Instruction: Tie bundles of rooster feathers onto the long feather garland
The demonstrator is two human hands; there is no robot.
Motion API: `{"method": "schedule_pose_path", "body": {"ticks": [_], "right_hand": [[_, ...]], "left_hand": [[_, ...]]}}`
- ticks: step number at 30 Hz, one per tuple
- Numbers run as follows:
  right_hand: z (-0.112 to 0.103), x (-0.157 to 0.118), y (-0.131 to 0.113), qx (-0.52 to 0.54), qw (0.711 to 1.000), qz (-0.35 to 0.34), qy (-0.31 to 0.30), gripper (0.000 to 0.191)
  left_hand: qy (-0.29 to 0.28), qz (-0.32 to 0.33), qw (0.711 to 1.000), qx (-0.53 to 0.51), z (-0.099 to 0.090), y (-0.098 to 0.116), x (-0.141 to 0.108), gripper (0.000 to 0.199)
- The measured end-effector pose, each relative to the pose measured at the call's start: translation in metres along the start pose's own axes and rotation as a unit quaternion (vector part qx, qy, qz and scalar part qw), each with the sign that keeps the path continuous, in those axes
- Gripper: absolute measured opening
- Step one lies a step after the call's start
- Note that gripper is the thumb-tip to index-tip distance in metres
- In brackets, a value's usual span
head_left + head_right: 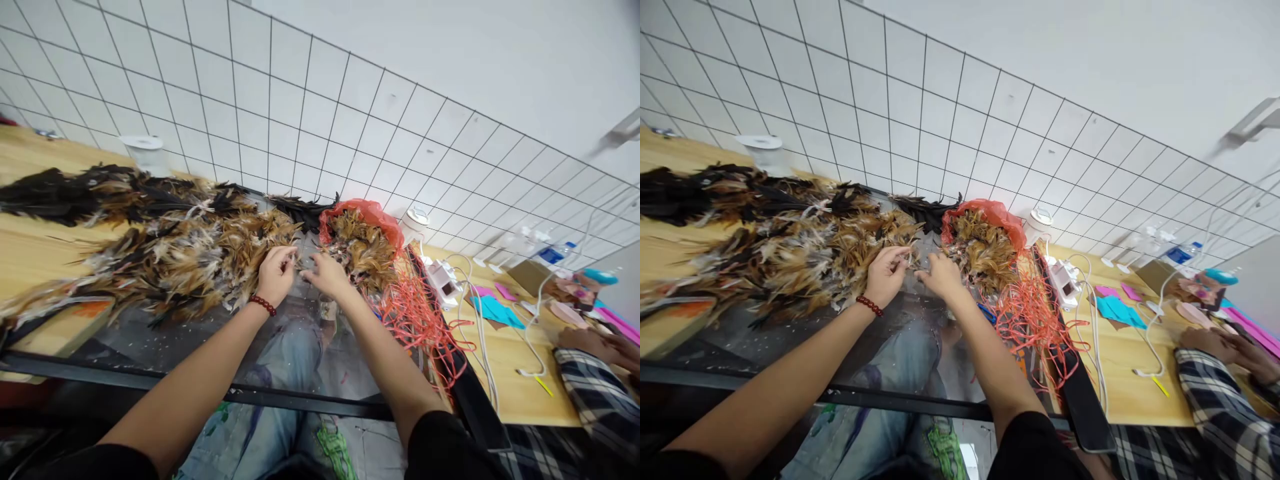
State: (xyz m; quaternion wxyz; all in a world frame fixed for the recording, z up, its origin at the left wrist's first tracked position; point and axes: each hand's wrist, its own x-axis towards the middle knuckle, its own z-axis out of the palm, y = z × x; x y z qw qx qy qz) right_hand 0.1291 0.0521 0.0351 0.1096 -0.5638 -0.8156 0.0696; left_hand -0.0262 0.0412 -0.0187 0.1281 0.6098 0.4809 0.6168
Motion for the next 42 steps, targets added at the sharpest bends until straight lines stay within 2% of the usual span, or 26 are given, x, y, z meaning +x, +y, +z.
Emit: {"method": "schedule_pose_path", "body": {"ticks": [3, 6, 7, 11, 14, 16, 18, 20, 22, 25, 29, 33, 36, 39, 42], "right_hand": [[0.006, 0.01, -0.004, -0.016, 0.996, -0.051, -0.072, 0.024], [-0.009, 0.008, 0.013, 0.053, 0.975, -0.12, -0.179, 0.011], [-0.016, 0.006, 0.02, 0.087, 0.969, -0.128, -0.192, 0.009], [-0.033, 0.003, 0.041, 0.179, 0.969, -0.109, -0.127, 0.012], [-0.032, 0.004, 0.046, 0.26, 0.956, -0.092, -0.1, 0.011], [-0.027, 0.005, 0.043, 0.347, 0.929, -0.07, -0.106, 0.012], [-0.02, 0.007, 0.038, 0.44, 0.89, -0.052, -0.108, 0.015], [-0.013, 0.01, 0.031, 0.51, 0.851, -0.051, -0.112, 0.022], [-0.006, 0.011, 0.023, 0.551, 0.826, -0.047, -0.109, 0.028], [0.0, 0.013, 0.012, 0.577, 0.812, -0.018, -0.085, 0.032], [0.004, 0.013, 0.006, 0.602, 0.796, 0.02, -0.058, 0.036], [0.007, 0.013, 0.004, 0.617, 0.785, 0.026, -0.05, 0.036], [0.009, 0.012, 0.001, 0.611, 0.789, 0.022, -0.053, 0.035], [0.009, 0.01, -0.003, 0.613, 0.786, 0.004, -0.076, 0.035], [0.006, 0.007, -0.003, 0.612, 0.783, -0.011, -0.108, 0.034]], "left_hand": [[0.003, -0.005, 1.0, 0.011, -0.002, -0.001, 0.001, 0.03], [-0.002, -0.011, 1.0, 0.015, -0.003, 0.001, 0.0, 0.029], [-0.004, -0.011, 1.0, 0.01, -0.003, 0.002, -0.001, 0.029], [-0.001, -0.019, 1.0, -0.021, -0.004, 0.009, -0.003, 0.027], [0.008, -0.046, 0.998, -0.046, -0.005, 0.016, -0.002, 0.024], [0.007, -0.099, 0.991, -0.085, -0.006, 0.021, -0.001, 0.026], [-0.008, -0.187, 0.971, -0.146, -0.006, 0.025, -0.001, 0.032], [-0.047, -0.263, 0.94, -0.212, -0.005, 0.03, 0.0, 0.035], [-0.094, -0.291, 0.914, -0.266, -0.005, 0.034, 0.001, 0.031], [-0.125, -0.282, 0.899, -0.312, -0.005, 0.039, 0.001, 0.032], [-0.097, -0.293, 0.898, -0.313, -0.006, 0.04, 0.002, 0.04], [-0.092, -0.307, 0.897, -0.306, -0.005, 0.039, 0.001, 0.049], [-0.095, -0.283, 0.913, -0.279, -0.004, 0.037, -0.001, 0.038], [-0.052, -0.261, 0.93, -0.252, -0.004, 0.034, -0.002, 0.034], [-0.011, -0.288, 0.918, -0.273, -0.006, 0.032, 0.0, 0.034]]}}
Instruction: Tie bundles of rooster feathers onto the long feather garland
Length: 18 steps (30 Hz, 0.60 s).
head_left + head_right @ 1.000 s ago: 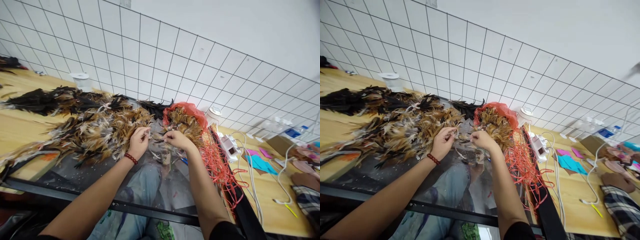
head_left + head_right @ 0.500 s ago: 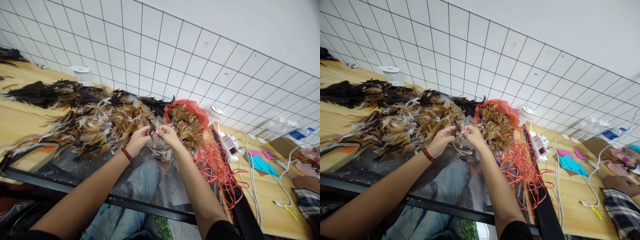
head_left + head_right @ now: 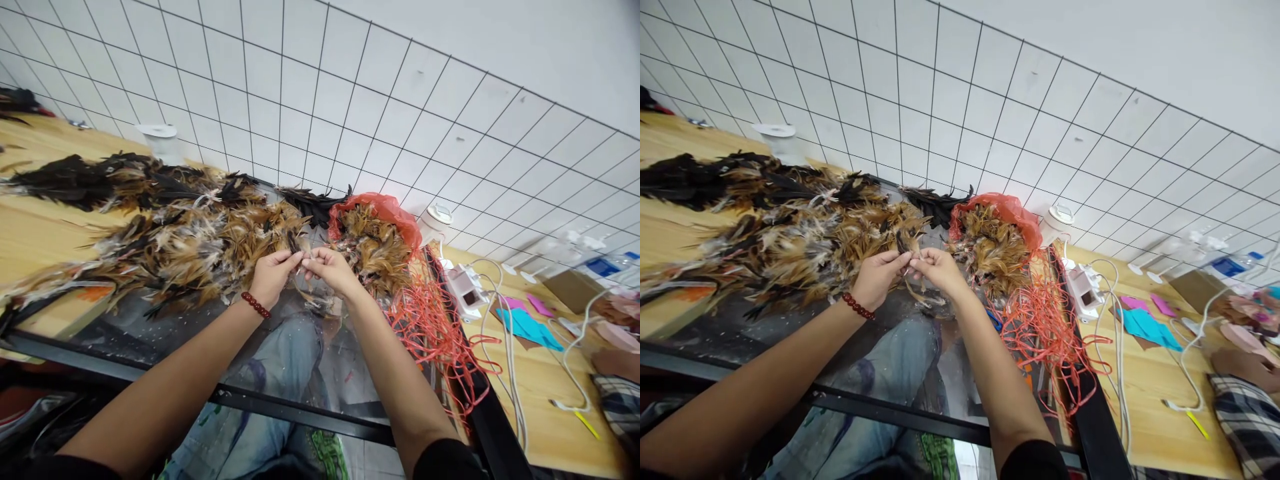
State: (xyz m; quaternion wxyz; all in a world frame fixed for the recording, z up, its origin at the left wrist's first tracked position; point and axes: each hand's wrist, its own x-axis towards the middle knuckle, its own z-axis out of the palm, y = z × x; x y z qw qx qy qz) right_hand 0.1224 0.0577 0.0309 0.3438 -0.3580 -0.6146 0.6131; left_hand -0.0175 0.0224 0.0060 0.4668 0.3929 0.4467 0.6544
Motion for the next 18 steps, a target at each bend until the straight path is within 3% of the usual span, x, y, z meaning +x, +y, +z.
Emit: {"method": "schedule_pose_path", "body": {"ticks": [3, 8, 14, 18], "right_hand": [[-0.005, -0.001, -0.002, -0.023, 1.0, 0.014, -0.004, 0.031], [-0.017, 0.001, -0.002, -0.058, 0.995, -0.024, 0.079, 0.023], [-0.021, 0.001, -0.001, -0.019, 0.999, 0.016, 0.046, 0.03], [-0.021, 0.001, -0.003, -0.046, 0.997, -0.027, 0.05, 0.029]], "left_hand": [[-0.003, -0.054, 0.997, -0.063, -0.002, 0.004, 0.002, 0.036], [-0.009, -0.11, 0.99, -0.086, -0.002, 0.007, 0.002, 0.037], [-0.031, -0.109, 0.992, -0.054, -0.002, 0.002, 0.003, 0.039], [-0.062, -0.133, 0.988, -0.044, -0.002, 0.002, 0.002, 0.04]]}}
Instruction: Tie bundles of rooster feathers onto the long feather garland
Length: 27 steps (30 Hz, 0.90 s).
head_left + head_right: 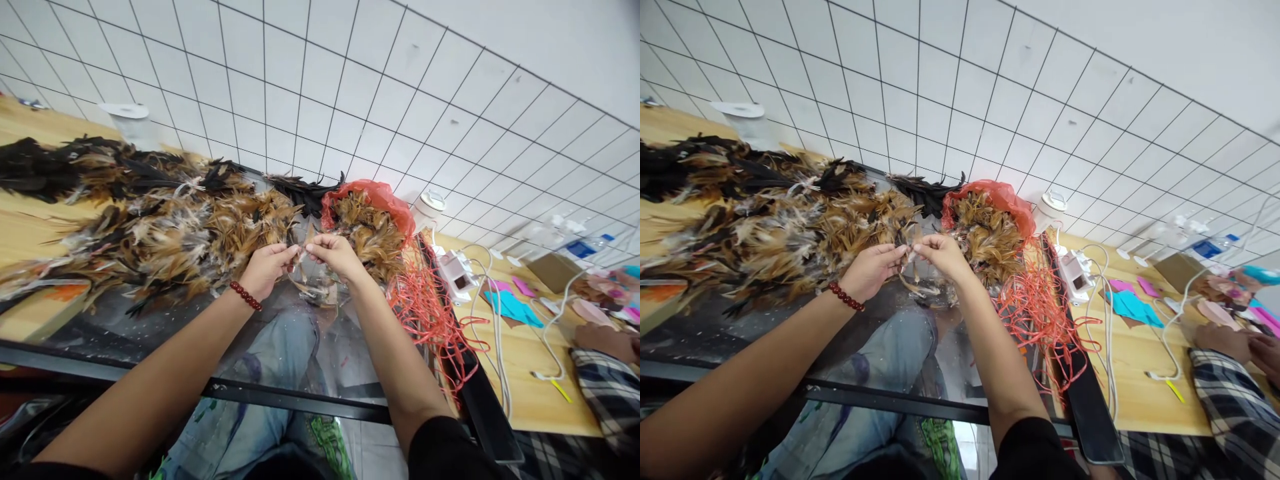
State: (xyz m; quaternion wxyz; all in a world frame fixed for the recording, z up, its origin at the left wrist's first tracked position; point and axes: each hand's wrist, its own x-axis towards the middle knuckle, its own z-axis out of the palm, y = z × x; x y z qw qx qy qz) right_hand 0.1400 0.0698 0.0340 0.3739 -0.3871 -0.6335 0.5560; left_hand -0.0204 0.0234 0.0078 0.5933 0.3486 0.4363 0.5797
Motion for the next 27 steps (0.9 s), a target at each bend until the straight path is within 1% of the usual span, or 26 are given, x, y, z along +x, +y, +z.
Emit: {"method": "schedule_pose_path", "body": {"ticks": [3, 6, 11, 14, 16, 18, 20, 21, 22, 23, 24, 26, 27], "right_hand": [[-0.001, 0.0, -0.002, -0.026, 0.999, -0.035, 0.008, 0.032], [0.0, -0.001, -0.004, -0.03, 0.999, -0.029, 0.008, 0.038], [0.003, -0.004, -0.006, -0.048, 0.999, -0.009, -0.012, 0.042], [-0.001, -0.003, -0.006, -0.024, 0.999, 0.009, 0.028, 0.043], [-0.006, -0.003, -0.006, 0.004, 0.998, 0.029, 0.057, 0.044], [-0.011, -0.003, -0.005, 0.022, 0.997, 0.036, 0.067, 0.045], [-0.012, -0.003, -0.005, 0.024, 0.997, 0.031, 0.062, 0.045], [-0.01, -0.004, -0.005, 0.017, 0.998, 0.026, 0.057, 0.044], [-0.008, -0.004, -0.006, 0.006, 0.998, 0.019, 0.053, 0.044], [-0.006, -0.004, -0.006, -0.007, 0.999, 0.009, 0.047, 0.043], [-0.003, -0.005, -0.007, -0.022, 0.999, -0.002, 0.04, 0.042], [0.004, -0.005, -0.009, -0.046, 0.998, -0.024, 0.02, 0.042], [0.006, -0.006, -0.009, -0.052, 0.998, -0.035, 0.011, 0.042]], "left_hand": [[-0.026, -0.028, 0.999, 0.007, 0.003, 0.003, -0.004, 0.042], [-0.046, -0.034, 0.998, 0.019, 0.007, 0.006, -0.01, 0.042], [-0.042, -0.005, 0.995, 0.086, 0.011, 0.007, -0.014, 0.038], [-0.02, 0.018, 0.996, 0.088, 0.009, 0.005, -0.01, 0.036], [0.02, 0.05, 0.994, 0.091, 0.005, 0.002, -0.005, 0.033], [0.071, 0.107, 0.985, 0.116, 0.002, 0.001, -0.001, 0.031], [0.121, 0.187, 0.964, 0.148, 0.0, 0.0, 0.001, 0.036], [0.138, 0.225, 0.951, 0.16, 0.0, 0.001, 0.001, 0.037], [0.143, 0.246, 0.944, 0.167, 0.001, 0.002, 0.001, 0.035], [0.133, 0.243, 0.946, 0.167, 0.002, 0.003, -0.001, 0.031], [0.109, 0.217, 0.957, 0.158, 0.003, 0.004, -0.003, 0.028], [0.035, 0.121, 0.986, 0.113, 0.006, 0.005, -0.006, 0.032], [0.001, 0.073, 0.994, 0.083, 0.007, 0.006, -0.007, 0.037]]}}
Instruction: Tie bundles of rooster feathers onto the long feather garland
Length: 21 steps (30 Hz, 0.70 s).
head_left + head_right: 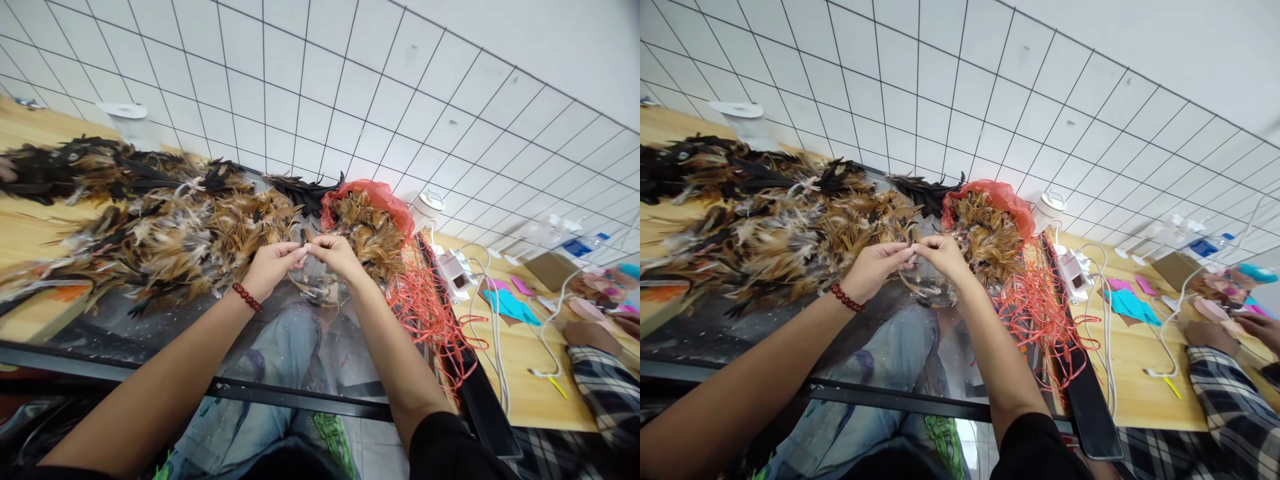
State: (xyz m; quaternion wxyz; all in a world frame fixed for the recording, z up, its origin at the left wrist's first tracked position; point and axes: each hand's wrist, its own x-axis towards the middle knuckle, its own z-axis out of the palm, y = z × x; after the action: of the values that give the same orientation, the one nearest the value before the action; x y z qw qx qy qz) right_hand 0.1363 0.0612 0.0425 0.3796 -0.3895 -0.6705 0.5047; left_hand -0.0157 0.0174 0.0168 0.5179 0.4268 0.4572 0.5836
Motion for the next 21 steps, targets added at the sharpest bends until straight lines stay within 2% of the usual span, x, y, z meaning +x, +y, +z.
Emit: {"method": "schedule_pose_path", "body": {"ticks": [2, 8, 12, 14, 17, 21], "right_hand": [[0.003, 0.0, -0.001, 0.001, 1.0, -0.014, -0.011, 0.043], [0.002, 0.002, 0.006, 0.041, 0.999, 0.011, -0.003, 0.049], [0.003, 0.003, 0.007, 0.039, 0.999, 0.012, -0.001, 0.046], [0.003, 0.003, 0.006, 0.033, 0.999, 0.011, 0.018, 0.047], [-0.001, 0.003, 0.005, 0.04, 0.997, 0.015, 0.066, 0.047], [-0.006, 0.002, 0.003, 0.036, 0.997, 0.017, 0.059, 0.047]], "left_hand": [[-0.029, -0.053, 0.997, -0.053, 0.001, 0.001, -0.001, 0.043], [0.015, -0.088, 0.993, -0.077, -0.002, 0.001, 0.0, 0.044], [-0.014, -0.096, 0.992, -0.077, -0.004, 0.002, -0.001, 0.033], [-0.021, -0.106, 0.99, -0.094, -0.003, 0.003, -0.002, 0.026], [-0.009, -0.136, 0.983, -0.127, -0.003, 0.007, -0.003, 0.014], [0.012, -0.164, 0.976, -0.141, -0.003, 0.012, -0.004, 0.005]]}}
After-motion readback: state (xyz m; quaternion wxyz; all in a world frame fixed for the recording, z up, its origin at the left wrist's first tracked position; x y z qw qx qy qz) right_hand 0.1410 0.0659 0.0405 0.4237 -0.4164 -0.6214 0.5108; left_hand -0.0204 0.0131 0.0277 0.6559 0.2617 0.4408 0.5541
